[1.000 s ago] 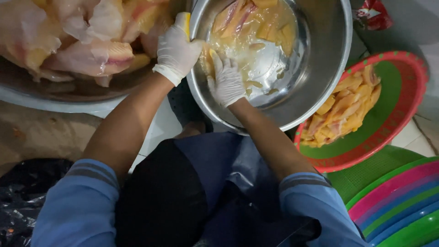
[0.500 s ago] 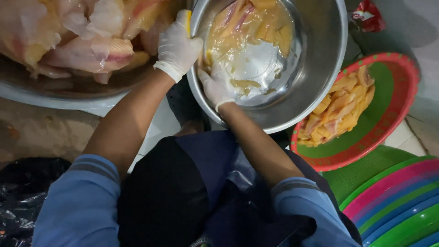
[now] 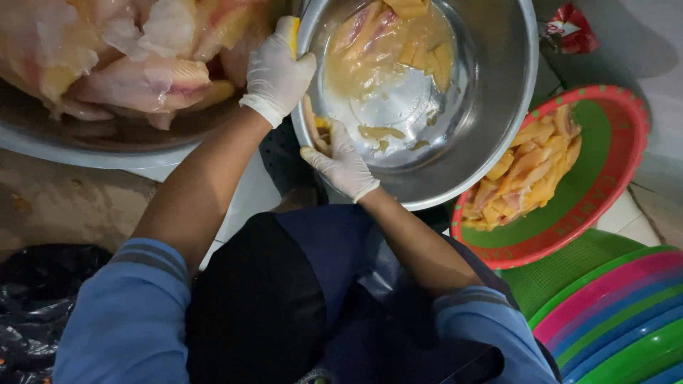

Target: Washing and sorting fish fillets from a large metal bowl into a plastic basket.

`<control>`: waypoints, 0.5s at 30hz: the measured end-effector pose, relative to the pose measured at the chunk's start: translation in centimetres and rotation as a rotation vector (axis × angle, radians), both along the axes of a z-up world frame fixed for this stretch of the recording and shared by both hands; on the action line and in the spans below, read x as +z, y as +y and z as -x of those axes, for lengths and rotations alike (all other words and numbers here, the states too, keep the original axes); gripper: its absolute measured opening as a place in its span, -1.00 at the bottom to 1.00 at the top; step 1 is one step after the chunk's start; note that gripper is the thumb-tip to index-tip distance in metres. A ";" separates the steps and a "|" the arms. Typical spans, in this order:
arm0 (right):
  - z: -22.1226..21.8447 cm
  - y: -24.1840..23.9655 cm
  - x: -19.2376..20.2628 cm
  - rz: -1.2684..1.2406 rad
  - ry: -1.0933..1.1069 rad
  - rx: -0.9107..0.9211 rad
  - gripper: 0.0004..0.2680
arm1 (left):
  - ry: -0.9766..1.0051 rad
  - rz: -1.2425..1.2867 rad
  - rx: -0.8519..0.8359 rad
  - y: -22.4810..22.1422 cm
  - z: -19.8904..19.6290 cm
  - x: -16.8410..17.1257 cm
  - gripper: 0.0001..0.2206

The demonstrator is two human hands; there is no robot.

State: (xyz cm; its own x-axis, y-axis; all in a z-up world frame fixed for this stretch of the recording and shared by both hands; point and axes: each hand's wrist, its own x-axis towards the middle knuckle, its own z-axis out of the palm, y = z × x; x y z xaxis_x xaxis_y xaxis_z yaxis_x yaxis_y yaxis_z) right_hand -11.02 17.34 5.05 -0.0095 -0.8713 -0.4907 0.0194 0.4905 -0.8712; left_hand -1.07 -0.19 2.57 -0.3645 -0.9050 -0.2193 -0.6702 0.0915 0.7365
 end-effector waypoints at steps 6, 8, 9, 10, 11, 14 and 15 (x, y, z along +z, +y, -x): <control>1.2 0.5 2.0 0.021 0.120 -0.006 -0.82 | -0.001 0.017 -0.014 -0.2 0.0 -0.6 -0.71; 1.8 0.2 2.7 -0.198 -0.017 -0.111 -0.89 | -0.124 0.203 -0.005 -0.3 0.0 -0.4 -0.71; 2.8 0.7 0.9 -0.197 -0.018 -0.113 -0.89 | -0.125 0.204 -0.008 -0.3 0.0 -0.4 -0.71; 3.7 1.2 -0.8 -0.275 -0.233 -0.246 -0.85 | -0.138 0.174 -0.021 -0.3 -0.1 -0.4 -0.71; 4.7 1.7 -2.6 -0.352 -0.449 -0.379 -0.79 | -0.152 0.145 -0.034 -0.3 -0.1 -0.4 -0.72; 7.3 1.2 -1.1 -0.313 -0.728 -0.459 -0.81 | -0.210 0.161 -0.057 -0.4 0.2 -0.9 -0.69; 7.9 1.0 0.1 -0.306 -0.726 -0.471 -0.81 | -0.203 0.163 -0.069 -0.2 -0.4 -1.7 -0.69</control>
State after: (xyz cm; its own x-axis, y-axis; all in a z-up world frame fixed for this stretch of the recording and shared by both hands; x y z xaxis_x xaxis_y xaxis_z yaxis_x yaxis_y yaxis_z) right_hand -18.96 18.31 5.14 0.0694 -0.6867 -0.7237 0.7677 0.5000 -0.4008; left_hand -0.65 -0.38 0.87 -0.3903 -0.9088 -0.1475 -0.7909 0.2490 0.5589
